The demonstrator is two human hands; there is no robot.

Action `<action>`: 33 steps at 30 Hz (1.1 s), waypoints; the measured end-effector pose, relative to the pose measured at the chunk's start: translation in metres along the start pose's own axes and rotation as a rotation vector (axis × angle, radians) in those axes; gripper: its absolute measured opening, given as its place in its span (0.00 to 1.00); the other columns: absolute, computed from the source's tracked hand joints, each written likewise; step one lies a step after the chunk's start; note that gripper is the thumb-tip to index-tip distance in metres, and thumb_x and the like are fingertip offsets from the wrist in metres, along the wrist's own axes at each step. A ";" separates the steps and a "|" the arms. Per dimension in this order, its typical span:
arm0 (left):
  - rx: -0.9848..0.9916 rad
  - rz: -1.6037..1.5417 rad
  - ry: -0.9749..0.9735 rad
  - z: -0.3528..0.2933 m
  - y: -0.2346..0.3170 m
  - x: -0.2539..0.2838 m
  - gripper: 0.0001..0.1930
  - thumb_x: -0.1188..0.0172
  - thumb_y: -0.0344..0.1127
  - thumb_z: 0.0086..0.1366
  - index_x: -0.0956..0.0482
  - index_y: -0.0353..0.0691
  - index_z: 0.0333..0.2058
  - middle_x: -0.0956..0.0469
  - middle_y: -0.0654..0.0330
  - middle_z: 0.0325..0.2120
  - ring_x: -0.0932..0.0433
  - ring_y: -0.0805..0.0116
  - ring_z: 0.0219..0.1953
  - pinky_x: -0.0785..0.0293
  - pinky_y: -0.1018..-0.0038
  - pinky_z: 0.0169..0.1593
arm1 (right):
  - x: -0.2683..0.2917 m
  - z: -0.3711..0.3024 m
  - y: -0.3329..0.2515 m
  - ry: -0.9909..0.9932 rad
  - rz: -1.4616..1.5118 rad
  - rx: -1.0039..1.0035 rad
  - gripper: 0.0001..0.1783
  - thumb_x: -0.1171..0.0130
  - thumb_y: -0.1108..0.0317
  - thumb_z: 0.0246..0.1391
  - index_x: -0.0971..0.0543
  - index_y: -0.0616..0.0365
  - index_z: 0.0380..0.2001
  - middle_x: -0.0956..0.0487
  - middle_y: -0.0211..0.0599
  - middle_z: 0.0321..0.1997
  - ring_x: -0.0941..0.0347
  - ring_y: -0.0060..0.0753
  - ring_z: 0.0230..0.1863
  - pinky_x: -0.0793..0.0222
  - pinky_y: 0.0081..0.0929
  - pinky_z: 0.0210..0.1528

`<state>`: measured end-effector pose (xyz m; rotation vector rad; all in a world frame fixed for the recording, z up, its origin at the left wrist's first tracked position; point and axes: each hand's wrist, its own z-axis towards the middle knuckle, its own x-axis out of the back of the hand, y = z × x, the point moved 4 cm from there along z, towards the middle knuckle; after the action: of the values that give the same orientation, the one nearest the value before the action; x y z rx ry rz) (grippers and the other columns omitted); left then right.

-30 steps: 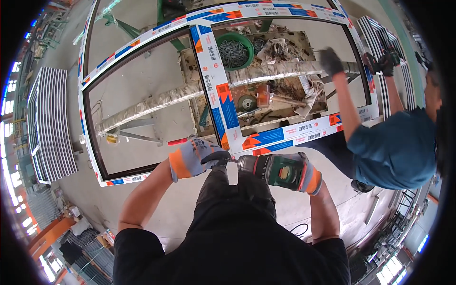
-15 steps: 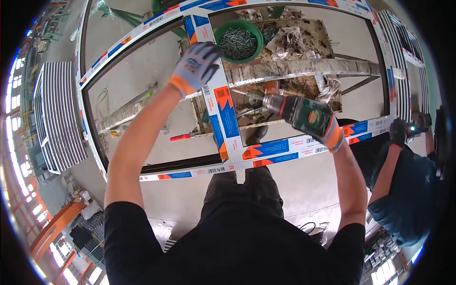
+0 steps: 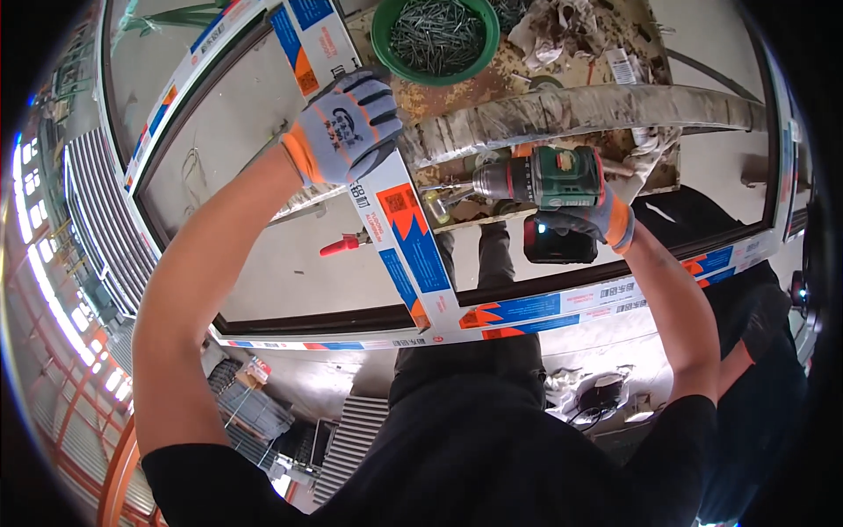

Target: Assembling and securing components of a large metal window frame using a mallet and power drill.

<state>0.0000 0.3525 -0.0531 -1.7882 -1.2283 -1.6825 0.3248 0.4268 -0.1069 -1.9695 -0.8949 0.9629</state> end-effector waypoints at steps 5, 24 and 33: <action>-0.066 0.020 0.106 0.005 0.002 0.004 0.14 0.44 0.43 0.47 0.26 0.42 0.30 0.28 0.56 0.32 0.28 0.53 0.44 0.34 0.57 0.59 | -0.011 0.013 0.009 -0.030 0.149 -0.251 0.22 0.28 0.68 0.47 0.21 0.55 0.46 0.20 0.24 0.29 0.30 0.14 0.20 0.35 0.15 0.20; -0.072 -0.012 0.137 -0.005 -0.005 0.001 0.18 0.43 0.46 0.48 0.23 0.42 0.36 0.26 0.58 0.38 0.27 0.55 0.48 0.34 0.55 0.62 | 0.008 0.034 0.033 -0.181 -0.200 0.135 0.23 0.27 0.72 0.46 0.21 0.56 0.48 0.18 0.27 0.42 0.25 0.19 0.39 0.26 0.21 0.39; 0.016 -0.180 0.058 -0.015 -0.008 -0.015 0.21 0.49 0.48 0.54 0.24 0.44 0.42 0.26 0.59 0.46 0.31 0.60 0.56 0.47 0.63 0.70 | 0.010 0.032 0.030 -0.109 -0.516 0.360 0.38 0.23 0.67 0.36 0.24 0.50 0.56 0.22 0.32 0.56 0.26 0.35 0.56 0.36 0.38 0.63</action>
<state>-0.0139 0.3403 -0.0668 -1.6492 -1.4094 -1.8027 0.3099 0.4316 -0.1493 -1.3034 -1.1290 0.8561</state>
